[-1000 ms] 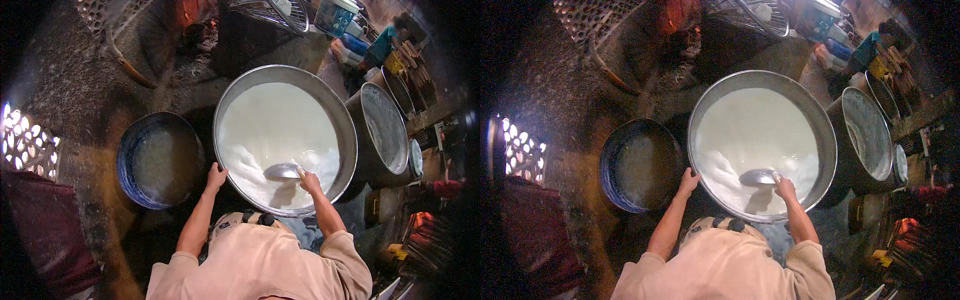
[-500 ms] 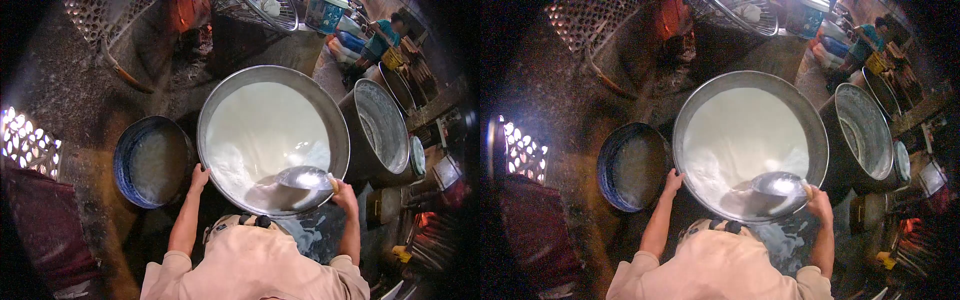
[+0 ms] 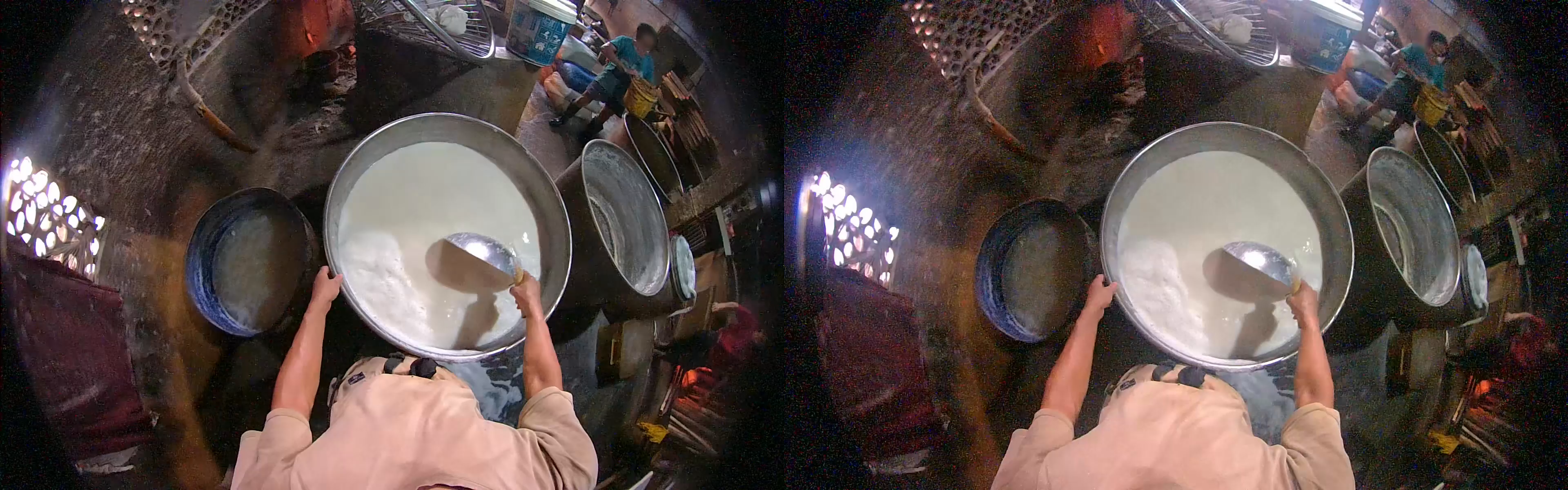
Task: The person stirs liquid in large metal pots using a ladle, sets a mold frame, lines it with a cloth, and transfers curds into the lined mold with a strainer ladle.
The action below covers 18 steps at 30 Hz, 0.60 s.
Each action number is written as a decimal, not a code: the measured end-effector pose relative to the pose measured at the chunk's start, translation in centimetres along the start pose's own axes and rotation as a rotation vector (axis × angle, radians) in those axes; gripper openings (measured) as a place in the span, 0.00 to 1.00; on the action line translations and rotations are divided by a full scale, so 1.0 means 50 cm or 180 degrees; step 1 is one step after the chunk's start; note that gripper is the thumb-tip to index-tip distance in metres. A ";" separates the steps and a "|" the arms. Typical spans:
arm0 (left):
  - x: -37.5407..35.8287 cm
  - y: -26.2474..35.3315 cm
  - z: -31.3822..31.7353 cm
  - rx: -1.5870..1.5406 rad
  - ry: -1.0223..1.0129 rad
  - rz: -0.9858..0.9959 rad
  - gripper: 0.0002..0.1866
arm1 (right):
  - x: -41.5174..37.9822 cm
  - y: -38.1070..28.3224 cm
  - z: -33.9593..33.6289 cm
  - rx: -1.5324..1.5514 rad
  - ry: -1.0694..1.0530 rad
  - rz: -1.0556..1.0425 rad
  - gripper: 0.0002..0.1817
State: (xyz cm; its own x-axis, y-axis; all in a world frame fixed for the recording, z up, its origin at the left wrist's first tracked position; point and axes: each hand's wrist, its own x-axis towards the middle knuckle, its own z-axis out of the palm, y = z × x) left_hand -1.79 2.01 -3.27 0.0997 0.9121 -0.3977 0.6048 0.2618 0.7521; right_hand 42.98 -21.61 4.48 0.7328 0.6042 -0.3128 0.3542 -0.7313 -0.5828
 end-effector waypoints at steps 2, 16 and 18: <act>0.015 -0.021 0.006 -0.0211 -0.0014 -0.0145 0.22 | -0.026 -0.009 0.033 0.0053 -0.0128 -0.0039 0.16; -0.029 0.043 -0.023 -0.0425 -0.0162 0.0123 0.16 | -0.177 -0.086 0.249 0.0266 -0.0838 0.0124 0.18; -0.020 0.009 -0.012 -0.0347 -0.0069 0.0085 0.16 | -0.200 -0.105 0.256 0.0242 -0.0948 0.0090 0.20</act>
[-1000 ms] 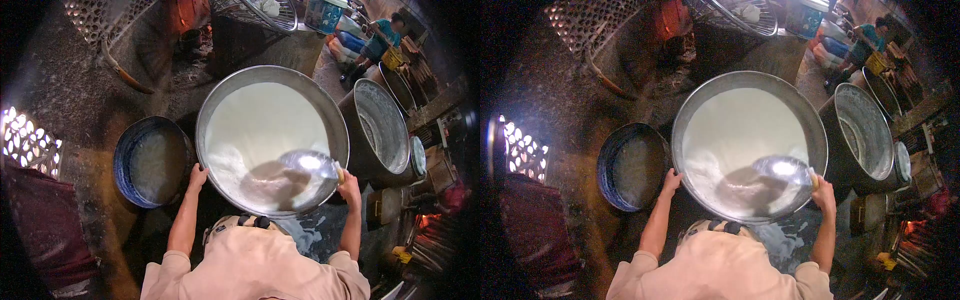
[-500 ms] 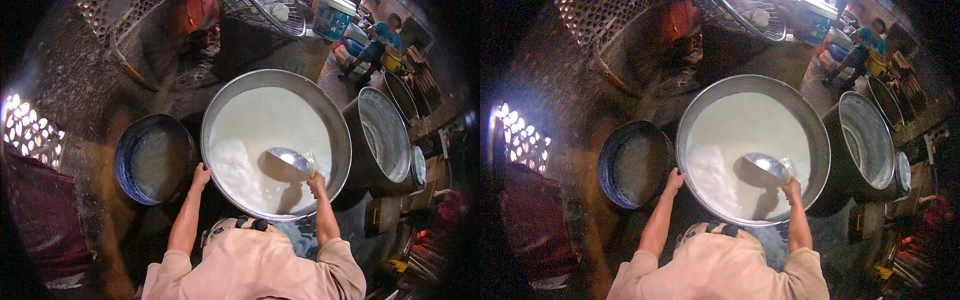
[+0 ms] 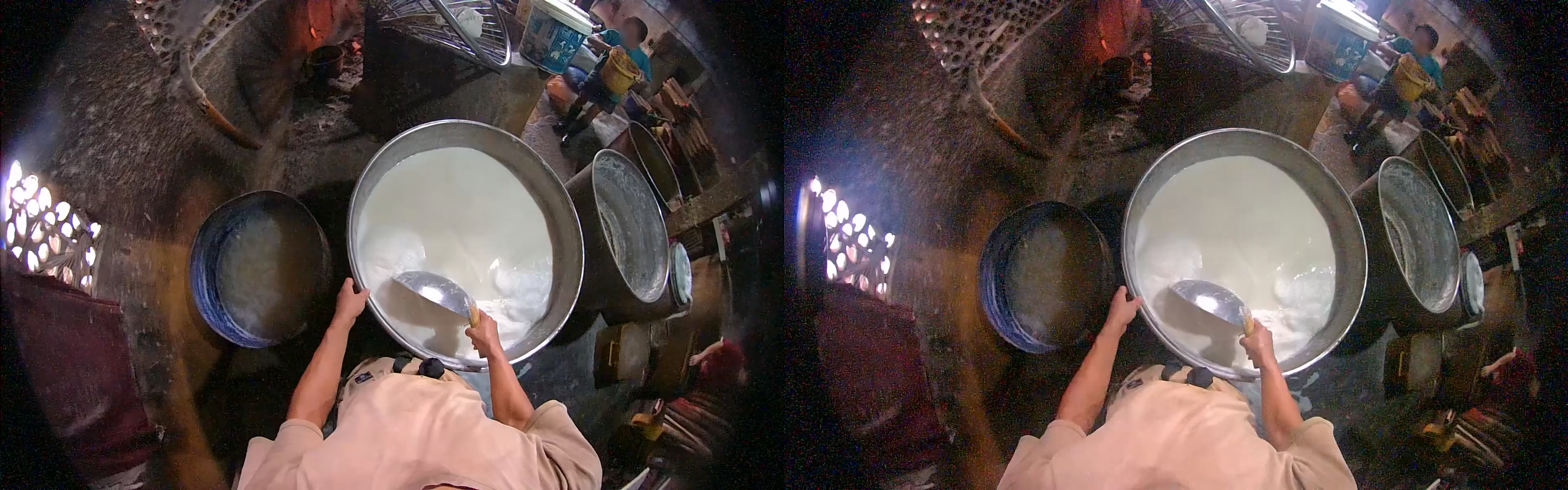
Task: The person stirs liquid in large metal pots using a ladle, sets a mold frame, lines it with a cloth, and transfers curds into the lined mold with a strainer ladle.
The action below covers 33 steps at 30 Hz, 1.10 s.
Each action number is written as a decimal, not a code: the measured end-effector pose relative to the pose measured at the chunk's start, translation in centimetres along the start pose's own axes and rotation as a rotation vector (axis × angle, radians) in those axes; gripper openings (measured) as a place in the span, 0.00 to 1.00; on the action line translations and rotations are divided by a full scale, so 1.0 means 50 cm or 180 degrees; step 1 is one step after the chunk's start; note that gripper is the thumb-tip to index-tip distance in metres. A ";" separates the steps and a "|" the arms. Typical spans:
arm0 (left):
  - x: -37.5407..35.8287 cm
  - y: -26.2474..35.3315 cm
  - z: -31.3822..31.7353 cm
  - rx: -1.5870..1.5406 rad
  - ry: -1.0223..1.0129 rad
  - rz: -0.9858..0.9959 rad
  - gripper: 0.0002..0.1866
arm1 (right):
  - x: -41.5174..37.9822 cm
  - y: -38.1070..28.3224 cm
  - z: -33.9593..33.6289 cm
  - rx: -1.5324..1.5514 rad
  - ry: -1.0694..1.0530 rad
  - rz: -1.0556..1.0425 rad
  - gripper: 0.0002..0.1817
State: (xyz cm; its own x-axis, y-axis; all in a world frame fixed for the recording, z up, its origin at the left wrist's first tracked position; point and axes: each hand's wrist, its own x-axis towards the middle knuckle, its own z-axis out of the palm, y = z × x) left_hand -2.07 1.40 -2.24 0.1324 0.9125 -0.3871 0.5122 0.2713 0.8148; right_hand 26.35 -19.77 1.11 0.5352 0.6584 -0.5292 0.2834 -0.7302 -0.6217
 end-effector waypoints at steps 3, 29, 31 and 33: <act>-0.017 0.051 -0.013 0.0203 -0.0043 -0.0046 0.16 | -0.035 -0.047 -0.002 -0.0211 -0.0011 -0.0220 0.22; 0.001 0.012 -0.011 0.0225 -0.0221 0.0148 0.25 | 0.144 -0.167 -0.053 -0.2415 0.0267 -0.0590 0.24; -0.010 0.039 -0.023 0.0255 -0.0305 0.0024 0.25 | 0.124 -0.111 -0.070 -0.2846 0.0168 -0.0721 0.35; -0.009 0.042 -0.028 0.0244 -0.0429 -0.0132 0.26 | 0.121 -0.036 -0.084 -0.2834 0.0200 -0.0680 0.36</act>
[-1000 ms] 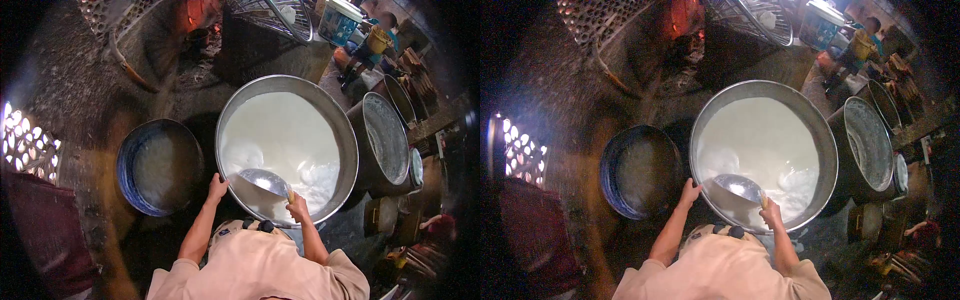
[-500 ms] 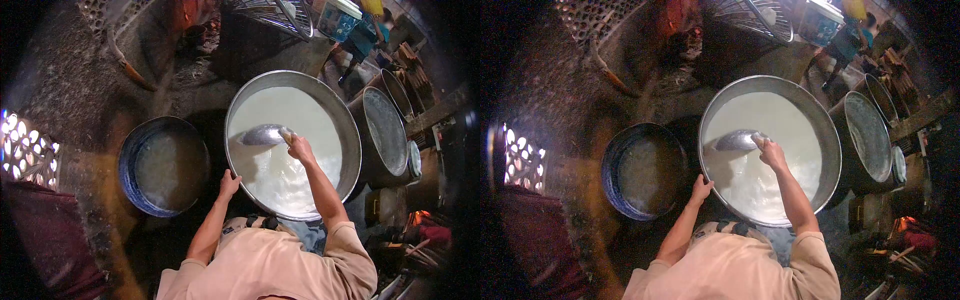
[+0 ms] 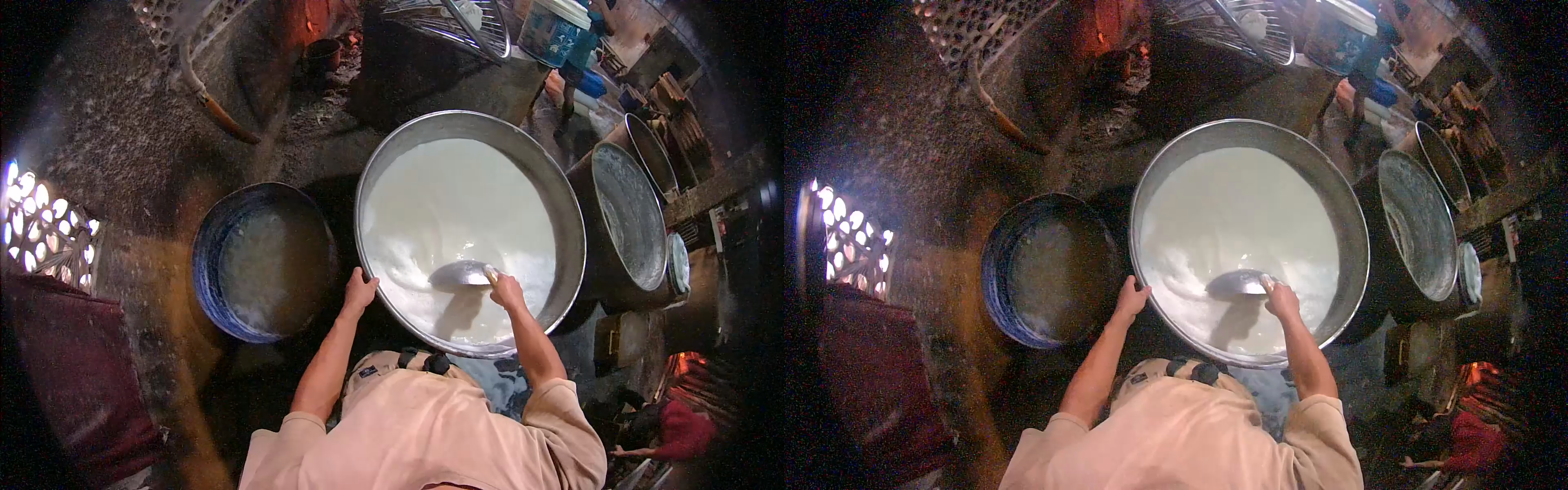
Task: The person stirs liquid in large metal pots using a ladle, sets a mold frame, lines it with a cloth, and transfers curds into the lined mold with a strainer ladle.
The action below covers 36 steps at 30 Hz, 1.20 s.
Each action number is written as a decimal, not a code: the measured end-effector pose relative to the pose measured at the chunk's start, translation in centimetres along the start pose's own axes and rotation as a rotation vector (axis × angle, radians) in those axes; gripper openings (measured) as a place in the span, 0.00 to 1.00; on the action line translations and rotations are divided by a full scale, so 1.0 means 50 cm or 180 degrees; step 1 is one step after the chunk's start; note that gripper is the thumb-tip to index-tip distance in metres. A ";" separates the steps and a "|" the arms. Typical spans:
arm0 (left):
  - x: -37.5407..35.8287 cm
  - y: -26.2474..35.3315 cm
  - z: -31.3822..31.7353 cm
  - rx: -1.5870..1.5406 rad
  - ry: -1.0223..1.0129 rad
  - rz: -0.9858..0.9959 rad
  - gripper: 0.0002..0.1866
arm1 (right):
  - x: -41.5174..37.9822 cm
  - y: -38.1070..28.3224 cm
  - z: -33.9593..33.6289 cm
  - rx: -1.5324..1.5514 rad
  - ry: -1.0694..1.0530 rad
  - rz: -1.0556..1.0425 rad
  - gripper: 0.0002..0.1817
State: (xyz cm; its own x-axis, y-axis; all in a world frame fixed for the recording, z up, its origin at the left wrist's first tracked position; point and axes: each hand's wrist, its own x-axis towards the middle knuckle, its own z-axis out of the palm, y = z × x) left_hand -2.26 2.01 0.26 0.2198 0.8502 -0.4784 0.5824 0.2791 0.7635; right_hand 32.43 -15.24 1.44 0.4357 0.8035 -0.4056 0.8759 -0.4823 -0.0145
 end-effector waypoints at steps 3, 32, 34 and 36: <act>-0.005 -0.002 0.009 0.0086 0.0222 0.0111 0.25 | -0.060 0.050 -0.002 0.0083 -0.0063 0.0064 0.32; 0.010 -0.020 0.025 -0.0071 0.0351 -0.0001 0.20 | -0.065 0.205 -0.036 0.2606 0.0608 0.0952 0.15; 0.008 -0.013 0.024 -0.0185 0.0314 -0.0012 0.19 | -0.043 0.200 0.035 0.2564 0.0515 0.0939 0.15; 0.047 -0.066 0.046 -0.0115 0.0501 0.0011 0.18 | -0.048 0.175 0.078 0.2853 0.0520 0.0831 0.15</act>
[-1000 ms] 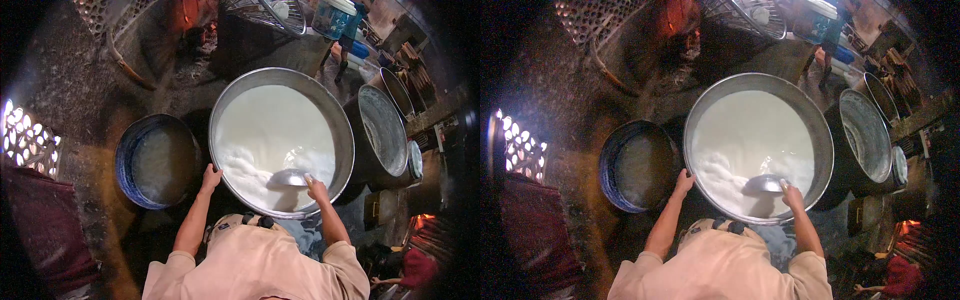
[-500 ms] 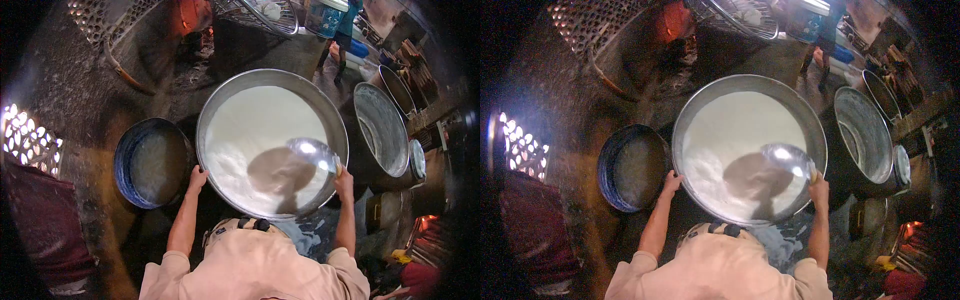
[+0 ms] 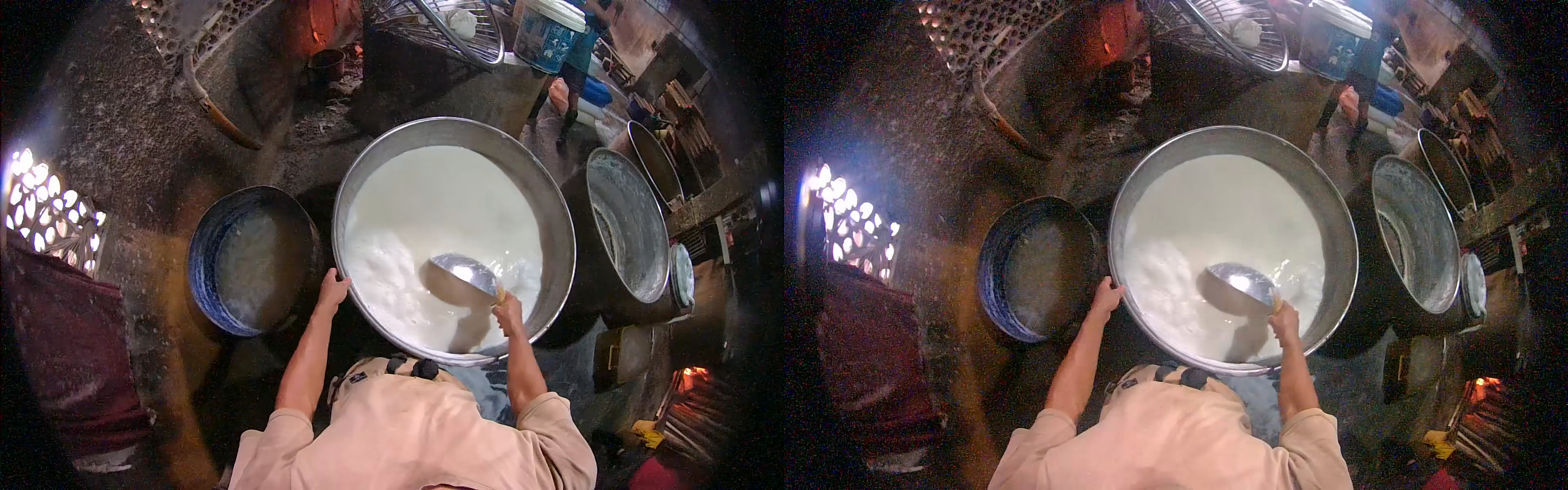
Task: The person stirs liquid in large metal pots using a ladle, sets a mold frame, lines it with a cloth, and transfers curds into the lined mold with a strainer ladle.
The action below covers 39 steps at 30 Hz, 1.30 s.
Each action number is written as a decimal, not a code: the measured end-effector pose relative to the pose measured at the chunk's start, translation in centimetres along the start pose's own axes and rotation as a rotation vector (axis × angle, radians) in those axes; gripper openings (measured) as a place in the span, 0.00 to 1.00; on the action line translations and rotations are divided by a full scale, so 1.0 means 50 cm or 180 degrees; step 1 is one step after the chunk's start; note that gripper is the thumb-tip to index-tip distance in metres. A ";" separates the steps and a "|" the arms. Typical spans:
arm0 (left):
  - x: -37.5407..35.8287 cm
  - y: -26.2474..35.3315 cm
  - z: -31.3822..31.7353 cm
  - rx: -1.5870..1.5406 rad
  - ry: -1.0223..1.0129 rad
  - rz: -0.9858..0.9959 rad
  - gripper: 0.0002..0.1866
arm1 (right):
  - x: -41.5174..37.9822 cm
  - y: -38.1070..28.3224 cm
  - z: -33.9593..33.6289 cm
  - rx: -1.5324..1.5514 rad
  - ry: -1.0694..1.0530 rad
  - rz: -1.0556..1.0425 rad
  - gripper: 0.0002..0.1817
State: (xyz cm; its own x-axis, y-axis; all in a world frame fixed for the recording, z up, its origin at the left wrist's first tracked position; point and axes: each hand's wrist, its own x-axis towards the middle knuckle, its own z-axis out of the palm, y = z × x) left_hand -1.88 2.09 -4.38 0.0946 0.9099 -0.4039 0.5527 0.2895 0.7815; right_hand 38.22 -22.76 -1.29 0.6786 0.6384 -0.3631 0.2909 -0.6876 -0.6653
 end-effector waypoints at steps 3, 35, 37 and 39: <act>0.014 -0.032 0.005 -0.0073 -0.0015 0.0004 0.18 | 0.006 0.042 0.080 -0.0450 -0.0025 -0.0228 0.17; -0.014 0.032 -0.032 0.0058 -0.0625 0.0110 0.25 | 0.069 -0.435 0.154 -0.2145 -0.0230 -0.0796 0.16; -0.023 0.042 -0.037 0.0030 -0.0589 0.0142 0.24 | 0.051 -0.395 0.154 -0.2160 -0.0296 -0.0653 0.16; -0.031 0.062 -0.051 -0.0088 -0.0688 0.0114 0.23 | 0.021 -0.375 0.139 -0.2255 -0.0328 -0.0658 0.16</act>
State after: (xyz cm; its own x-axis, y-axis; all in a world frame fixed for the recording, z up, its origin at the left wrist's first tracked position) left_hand -2.43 2.33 -0.11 0.2907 0.8357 -0.4659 0.5233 0.2688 0.8087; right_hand 28.81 -6.81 6.28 0.5063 0.7842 -0.3587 0.7946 -0.5858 -0.1593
